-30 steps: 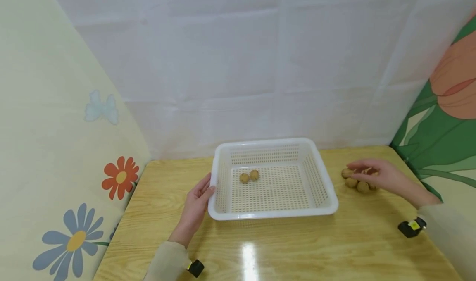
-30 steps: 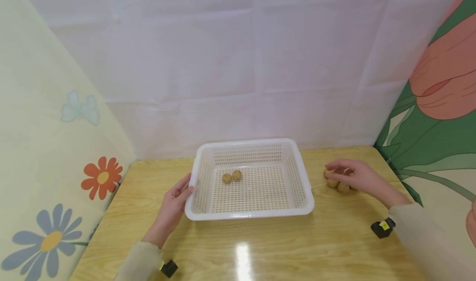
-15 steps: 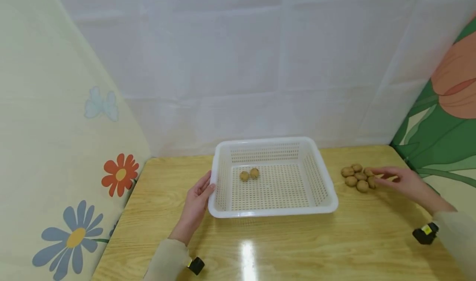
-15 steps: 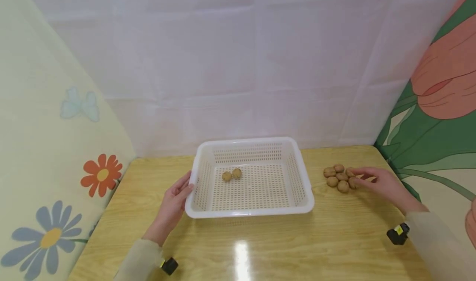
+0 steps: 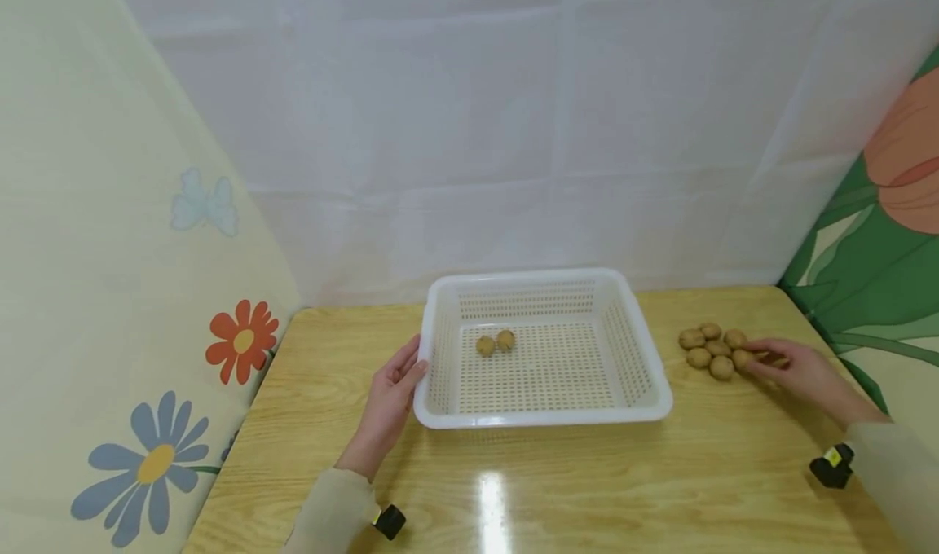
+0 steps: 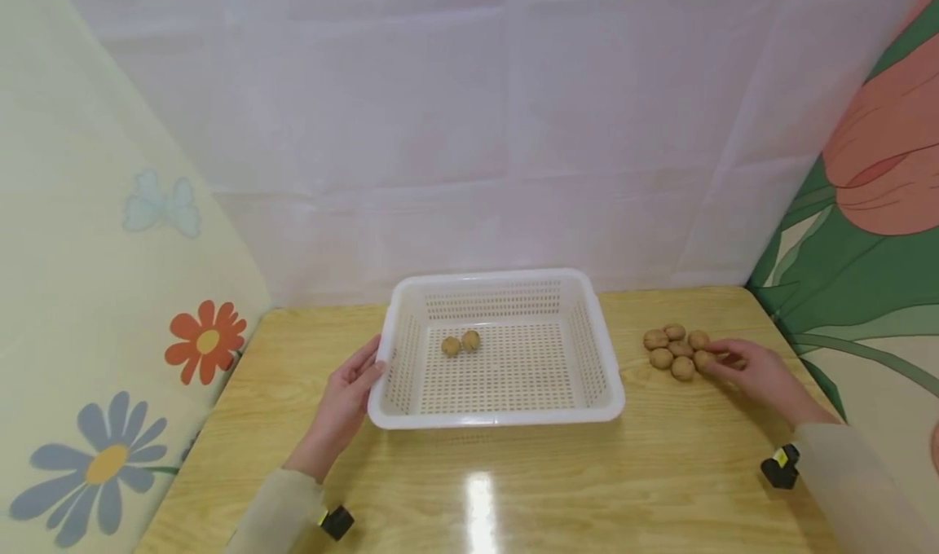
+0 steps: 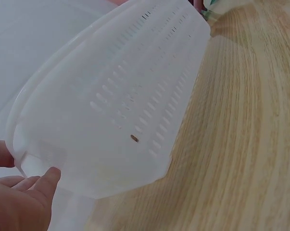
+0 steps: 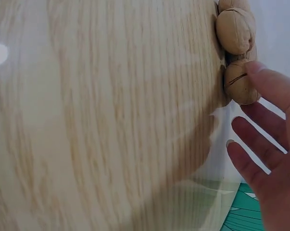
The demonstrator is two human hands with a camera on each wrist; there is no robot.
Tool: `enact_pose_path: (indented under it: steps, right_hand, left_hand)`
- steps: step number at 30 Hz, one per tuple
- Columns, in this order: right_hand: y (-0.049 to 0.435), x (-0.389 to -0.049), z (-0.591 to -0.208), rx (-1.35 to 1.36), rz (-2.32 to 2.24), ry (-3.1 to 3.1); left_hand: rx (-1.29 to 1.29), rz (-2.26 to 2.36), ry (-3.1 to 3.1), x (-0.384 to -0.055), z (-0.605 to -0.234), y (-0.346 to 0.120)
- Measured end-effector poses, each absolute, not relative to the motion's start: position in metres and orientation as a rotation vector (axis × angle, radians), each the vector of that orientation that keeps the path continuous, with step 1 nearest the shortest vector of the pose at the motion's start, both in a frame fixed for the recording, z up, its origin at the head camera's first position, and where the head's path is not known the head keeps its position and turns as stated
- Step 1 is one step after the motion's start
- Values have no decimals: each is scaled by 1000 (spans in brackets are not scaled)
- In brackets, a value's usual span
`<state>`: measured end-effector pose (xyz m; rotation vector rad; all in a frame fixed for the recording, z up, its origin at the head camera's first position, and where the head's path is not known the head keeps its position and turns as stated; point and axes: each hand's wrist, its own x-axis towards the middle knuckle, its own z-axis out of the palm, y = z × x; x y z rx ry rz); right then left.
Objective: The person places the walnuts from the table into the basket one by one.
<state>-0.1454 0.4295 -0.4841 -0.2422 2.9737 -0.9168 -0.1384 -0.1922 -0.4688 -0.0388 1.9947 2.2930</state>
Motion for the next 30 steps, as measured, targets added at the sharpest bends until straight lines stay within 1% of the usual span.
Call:
enact_pose_path:
  steps: [11,19,24,30]
  right_hand:
    - [433,-142,-490,-270,-942,3050]
    - [436,-136,-488,-220,-958,3022]
    - [431,-132,-478,-200,-908,3017]
    - [415,-131,-457,-229,-920,3008]
  left_hand:
    - [-47,2309,1981,-139,-468,-192]
    - [-49,2299,1979,-139,-468,-192]
    - [-64,2294,1988,-139,-469,-192]
    - [-56,2306,1981,-140,-469,-192]
